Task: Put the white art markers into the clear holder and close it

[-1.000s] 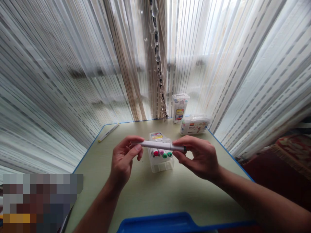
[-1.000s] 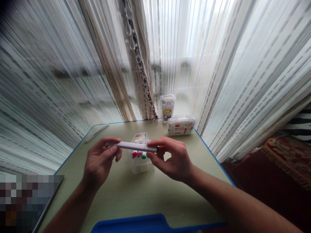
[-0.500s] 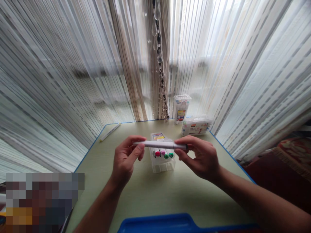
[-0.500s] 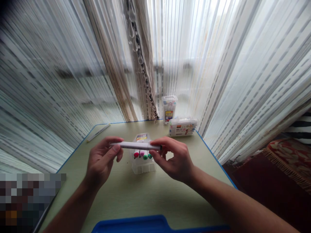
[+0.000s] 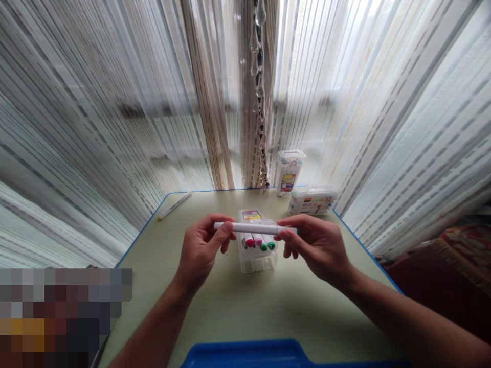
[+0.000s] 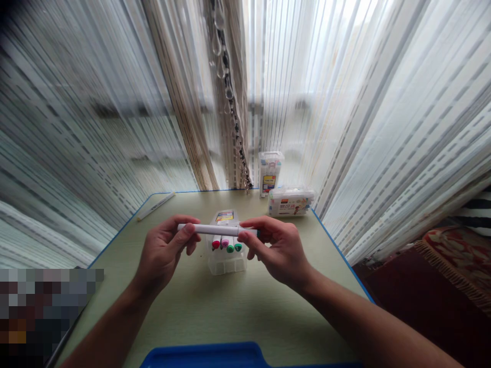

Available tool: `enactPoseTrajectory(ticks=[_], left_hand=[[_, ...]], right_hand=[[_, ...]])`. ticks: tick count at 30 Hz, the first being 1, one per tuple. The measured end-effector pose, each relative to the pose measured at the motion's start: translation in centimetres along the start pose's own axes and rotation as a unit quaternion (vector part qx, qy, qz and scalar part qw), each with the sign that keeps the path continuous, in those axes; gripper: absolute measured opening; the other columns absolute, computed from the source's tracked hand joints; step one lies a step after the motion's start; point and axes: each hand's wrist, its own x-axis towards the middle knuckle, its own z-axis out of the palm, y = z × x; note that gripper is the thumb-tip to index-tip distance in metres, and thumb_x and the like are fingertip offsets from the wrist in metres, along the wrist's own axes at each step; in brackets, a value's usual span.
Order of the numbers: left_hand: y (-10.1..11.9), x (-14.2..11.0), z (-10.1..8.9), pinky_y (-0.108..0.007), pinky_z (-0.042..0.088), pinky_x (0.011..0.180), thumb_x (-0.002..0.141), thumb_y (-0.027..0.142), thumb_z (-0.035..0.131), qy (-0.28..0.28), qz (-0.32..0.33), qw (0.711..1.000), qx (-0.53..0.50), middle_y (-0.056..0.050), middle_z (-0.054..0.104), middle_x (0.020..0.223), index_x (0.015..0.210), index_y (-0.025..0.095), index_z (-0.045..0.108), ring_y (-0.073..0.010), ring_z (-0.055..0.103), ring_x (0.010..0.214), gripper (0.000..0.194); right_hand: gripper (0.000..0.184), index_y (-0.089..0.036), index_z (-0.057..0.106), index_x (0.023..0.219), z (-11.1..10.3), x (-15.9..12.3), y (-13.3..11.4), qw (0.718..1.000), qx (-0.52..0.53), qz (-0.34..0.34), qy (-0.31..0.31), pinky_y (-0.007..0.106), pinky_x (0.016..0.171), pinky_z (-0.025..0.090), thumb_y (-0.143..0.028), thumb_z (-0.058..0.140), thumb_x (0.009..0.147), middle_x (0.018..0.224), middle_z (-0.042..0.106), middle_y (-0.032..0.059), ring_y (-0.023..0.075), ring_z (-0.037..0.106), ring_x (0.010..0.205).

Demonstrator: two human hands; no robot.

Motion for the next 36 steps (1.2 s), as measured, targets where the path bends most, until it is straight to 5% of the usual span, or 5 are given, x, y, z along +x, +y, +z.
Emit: enactPoseTrajectory(ticks=[5, 14, 29, 33, 36], left_hand=[[-0.02, -0.09, -0.01, -0.02, 0.044, 0.049, 0.086, 0.036, 0.077, 0.004, -0.002, 1.0, 0.005, -0.002, 0.07, 0.066, 0.095, 0.014, 0.074, -0.0091, 0.055, 0.053, 0.023], [0.72, 0.01, 0.44, -0.019, 0.043, 0.048, 0.083, 0.038, 0.08, 0.014, -0.005, 0.999, 0.047, 0.0, 0.065, 0.057, 0.086, 0.013, 0.075, -0.009, 0.055, 0.05, 0.025], [0.62, 0.1, 0.31, -0.021, 0.043, 0.048, 0.081, 0.038, 0.081, 0.023, 0.003, 0.997, 0.072, -0.001, 0.065, 0.056, 0.081, 0.013, 0.079, -0.0101, 0.054, 0.049, 0.024], [0.42, 0.09, 0.26, -0.02, 0.043, 0.05, 0.082, 0.032, 0.081, 0.017, 0.025, 0.998, 0.062, 0.001, 0.062, 0.057, 0.09, 0.014, 0.078, -0.0095, 0.053, 0.052, 0.02], [0.14, 0.02, 0.18, -0.02, 0.046, 0.053, 0.082, 0.026, 0.081, 0.007, 0.032, 0.999, 0.013, 0.001, 0.064, 0.067, 0.097, 0.016, 0.077, -0.0094, 0.056, 0.057, 0.019]], right_hand=[[0.021, -0.014, 0.075, 0.09, 0.08, 0.5, -0.25, 0.994, 0.082, 0.076, 0.016, 0.016, 0.037, 0.049, -0.035, 0.077, 0.089, 0.07, 0.078, 0.0073, 0.0124, 0.068, 0.044], [0.028, -0.013, 0.075, 0.084, 0.02, 0.86, -0.55, 0.987, 0.114, 0.11, 0.023, 0.016, 0.033, 0.048, -0.041, 0.077, 0.088, 0.069, 0.078, 0.0088, 0.015, 0.069, 0.042], [0.024, -0.012, 0.074, 0.095, -0.04, 0.78, -0.76, 0.995, 0.081, 0.059, 0.027, 0.021, 0.035, 0.051, -0.035, 0.077, 0.088, 0.07, 0.078, 0.0074, 0.0153, 0.068, 0.043], [0.019, -0.014, 0.073, 0.102, -0.17, 0.4, -0.76, 0.999, 0.029, 0.007, 0.02, 0.021, 0.039, 0.053, -0.029, 0.075, 0.09, 0.06, 0.071, 0.0008, 0.014, 0.067, 0.044], [0.017, -0.016, 0.073, 0.107, -0.3, -0.08, -0.79, 0.997, -0.047, -0.056, 0.011, 0.023, 0.046, 0.056, -0.021, 0.074, 0.09, 0.074, 0.073, 0.0025, 0.0134, 0.069, 0.052]])
